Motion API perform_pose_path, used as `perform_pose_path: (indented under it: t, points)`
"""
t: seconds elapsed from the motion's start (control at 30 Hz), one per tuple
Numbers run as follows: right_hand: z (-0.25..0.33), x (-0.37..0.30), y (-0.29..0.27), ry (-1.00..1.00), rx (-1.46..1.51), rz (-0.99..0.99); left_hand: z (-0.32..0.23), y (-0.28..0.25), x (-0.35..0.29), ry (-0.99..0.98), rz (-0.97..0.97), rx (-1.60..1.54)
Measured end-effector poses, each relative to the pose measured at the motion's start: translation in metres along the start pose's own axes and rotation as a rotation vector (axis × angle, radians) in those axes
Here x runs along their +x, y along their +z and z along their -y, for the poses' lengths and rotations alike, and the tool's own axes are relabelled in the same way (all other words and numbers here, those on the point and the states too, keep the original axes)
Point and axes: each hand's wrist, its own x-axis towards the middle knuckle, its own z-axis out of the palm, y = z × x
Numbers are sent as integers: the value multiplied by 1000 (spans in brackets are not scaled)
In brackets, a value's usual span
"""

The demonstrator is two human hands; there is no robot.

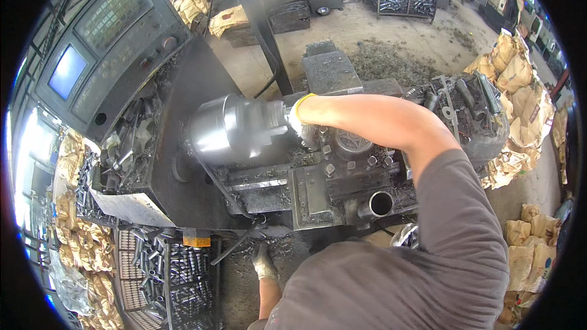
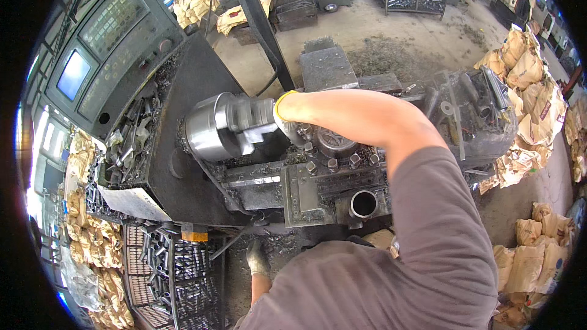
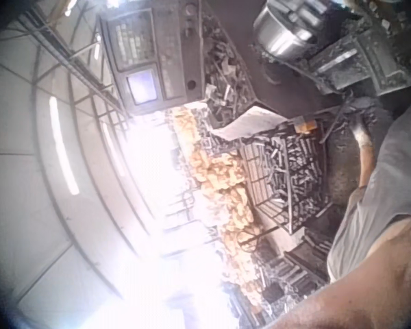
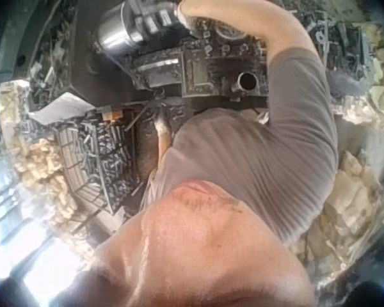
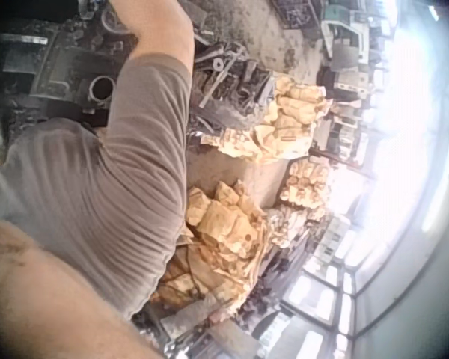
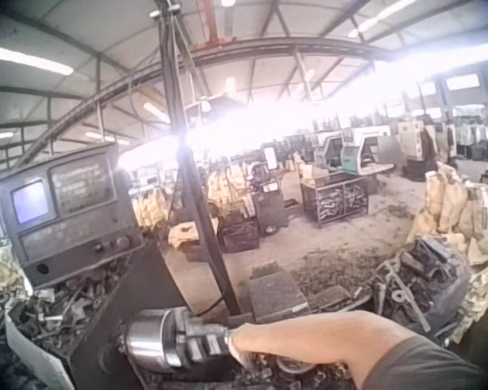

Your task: The person operates a metal turning machine in a workshop. They repeatedly load cylindrical metal rods into the machine's chuck, secure them, and then remove the processed rods, placing them into a nearby wire basket. The person wears gloves throughout the process.

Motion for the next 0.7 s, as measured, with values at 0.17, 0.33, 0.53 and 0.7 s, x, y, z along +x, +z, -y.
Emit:
perform_pose_path:
  t: [0.17,0.33,0.53,0.7]
  points:
    - [5,11,-9,-361,-41,-239,23,-35,6,48,-105,28]
    - [-133,-45,53,191,853,-960,7,-60,-14,-12,-215,-5]
    - [-205,-22,109,497,700,-849,-35,-51,17,308,-170,291]
    - [-63,-16,3,11,593,-473,-209,104,2,962,-80,767]
